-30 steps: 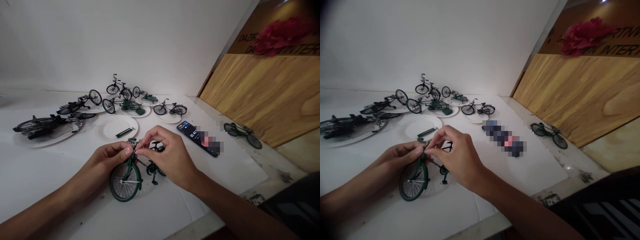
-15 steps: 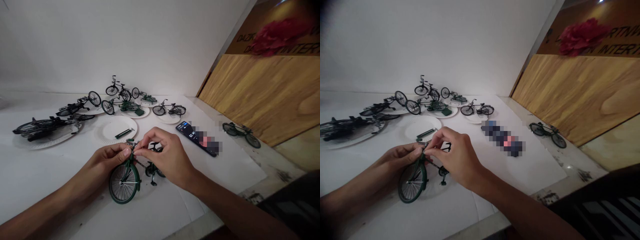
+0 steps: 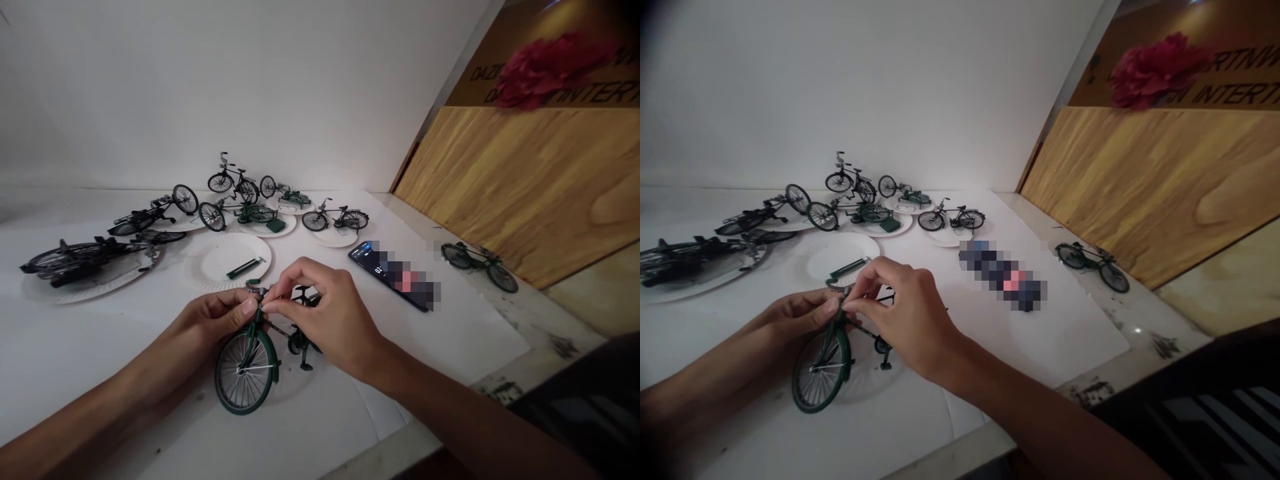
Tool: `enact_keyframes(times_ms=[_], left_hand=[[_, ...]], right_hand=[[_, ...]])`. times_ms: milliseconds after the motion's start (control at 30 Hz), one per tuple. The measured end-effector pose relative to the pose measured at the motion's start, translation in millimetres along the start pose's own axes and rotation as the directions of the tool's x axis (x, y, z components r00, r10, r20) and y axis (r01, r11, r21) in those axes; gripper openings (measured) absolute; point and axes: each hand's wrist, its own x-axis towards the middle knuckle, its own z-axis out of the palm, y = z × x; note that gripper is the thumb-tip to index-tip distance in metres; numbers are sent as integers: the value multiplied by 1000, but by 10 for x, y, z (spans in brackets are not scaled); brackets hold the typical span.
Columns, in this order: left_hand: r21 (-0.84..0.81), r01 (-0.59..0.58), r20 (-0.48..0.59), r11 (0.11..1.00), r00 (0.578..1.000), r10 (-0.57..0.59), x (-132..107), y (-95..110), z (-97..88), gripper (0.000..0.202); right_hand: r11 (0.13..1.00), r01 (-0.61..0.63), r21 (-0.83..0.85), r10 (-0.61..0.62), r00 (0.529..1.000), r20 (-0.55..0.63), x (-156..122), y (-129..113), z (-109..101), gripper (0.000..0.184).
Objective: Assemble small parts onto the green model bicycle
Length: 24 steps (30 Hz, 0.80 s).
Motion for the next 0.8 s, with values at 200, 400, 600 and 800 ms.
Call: enact_keyframes(times_ms=[200,400,600,800], left_hand=[[-9,-24,-2,1000,1000,24,36,-5,-11,26],[-43,-49,20,998,999,50,59,-61,-71,21],[-42,-66,26,997,997,67,104,-79,-97,22],[-61,-66,26,996,997,68,109,-89,-112,22]], right_hand=[[998,43,-43,-44,998,-36,0,8,12,15],[992,85,-88,-90,994,-55,7,28,41,12],[987,102,-128,-110,992,-54,11,43,46,11],[981,105,-160,-112,993,-38,3,27,44,12]])
